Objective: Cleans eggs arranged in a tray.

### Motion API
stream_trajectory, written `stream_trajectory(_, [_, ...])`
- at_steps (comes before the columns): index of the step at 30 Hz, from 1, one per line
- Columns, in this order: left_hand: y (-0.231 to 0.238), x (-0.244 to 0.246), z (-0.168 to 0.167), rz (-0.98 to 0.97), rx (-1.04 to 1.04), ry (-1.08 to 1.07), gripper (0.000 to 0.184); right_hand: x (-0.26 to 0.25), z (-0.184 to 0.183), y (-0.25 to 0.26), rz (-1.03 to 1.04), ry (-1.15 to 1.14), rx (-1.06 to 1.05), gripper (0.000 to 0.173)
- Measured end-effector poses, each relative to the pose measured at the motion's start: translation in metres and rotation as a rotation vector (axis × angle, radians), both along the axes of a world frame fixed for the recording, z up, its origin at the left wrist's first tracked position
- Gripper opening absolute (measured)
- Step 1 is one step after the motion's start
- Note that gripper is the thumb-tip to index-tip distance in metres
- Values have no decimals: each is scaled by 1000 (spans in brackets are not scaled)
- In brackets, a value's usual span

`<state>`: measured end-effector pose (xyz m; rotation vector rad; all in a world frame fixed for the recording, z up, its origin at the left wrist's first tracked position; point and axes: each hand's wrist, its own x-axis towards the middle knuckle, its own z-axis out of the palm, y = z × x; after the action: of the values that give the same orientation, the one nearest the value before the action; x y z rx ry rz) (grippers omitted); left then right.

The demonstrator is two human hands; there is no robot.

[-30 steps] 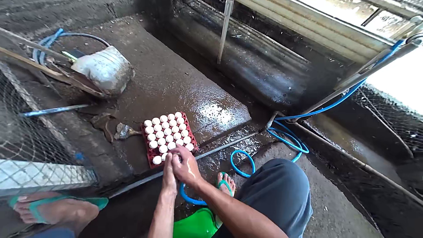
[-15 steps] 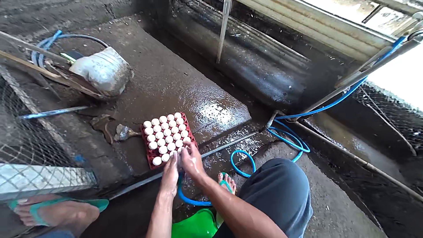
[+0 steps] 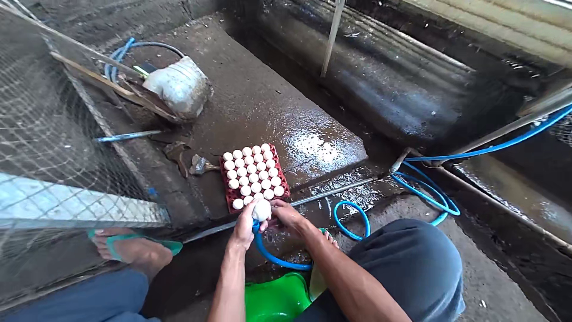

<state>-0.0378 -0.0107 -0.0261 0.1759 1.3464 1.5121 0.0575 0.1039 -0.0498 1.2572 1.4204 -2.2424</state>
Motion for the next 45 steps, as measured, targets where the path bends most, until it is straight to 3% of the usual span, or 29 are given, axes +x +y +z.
stream_trajectory(4, [-7,-16,-12,62,108,-21,55,2,-12,-16,396,199,-43,31])
stream_trajectory(8, [-10,-30,-20,114,114,58,36,-3,-27,-34,436,225,-22,39])
stream_trajectory(12, [1,-52,-26,257,-1,133,41,-14,-29,-45,487,287,142,44])
stream_trajectory(15, [15,-68,-49,388,-208,166,49,-21,-27,-50,596,263,197,47])
stream_trajectory(22, [6,-109,-130,158,-529,578,61,-30,-29,-49,626,201,194,49])
stream_trajectory(27, [13,-120,-160,145,-666,668,61,-34,-36,-44,601,182,178,49])
stream_trajectory(30, [16,-125,-172,119,-686,678,58,-36,-37,-42,595,174,174,48])
stream_trajectory(33, [18,-139,-181,91,-742,699,43,-37,-38,-42,600,165,165,47])
stream_trajectory(39, [31,-170,-180,35,-756,719,42,-38,-42,-40,597,156,146,47])
stream_trajectory(43, [41,-181,-191,-24,-759,710,64,-39,-43,-38,588,149,143,47])
stream_trajectory(45, [47,-182,-192,-37,-784,723,66,-39,-43,-36,596,150,142,47])
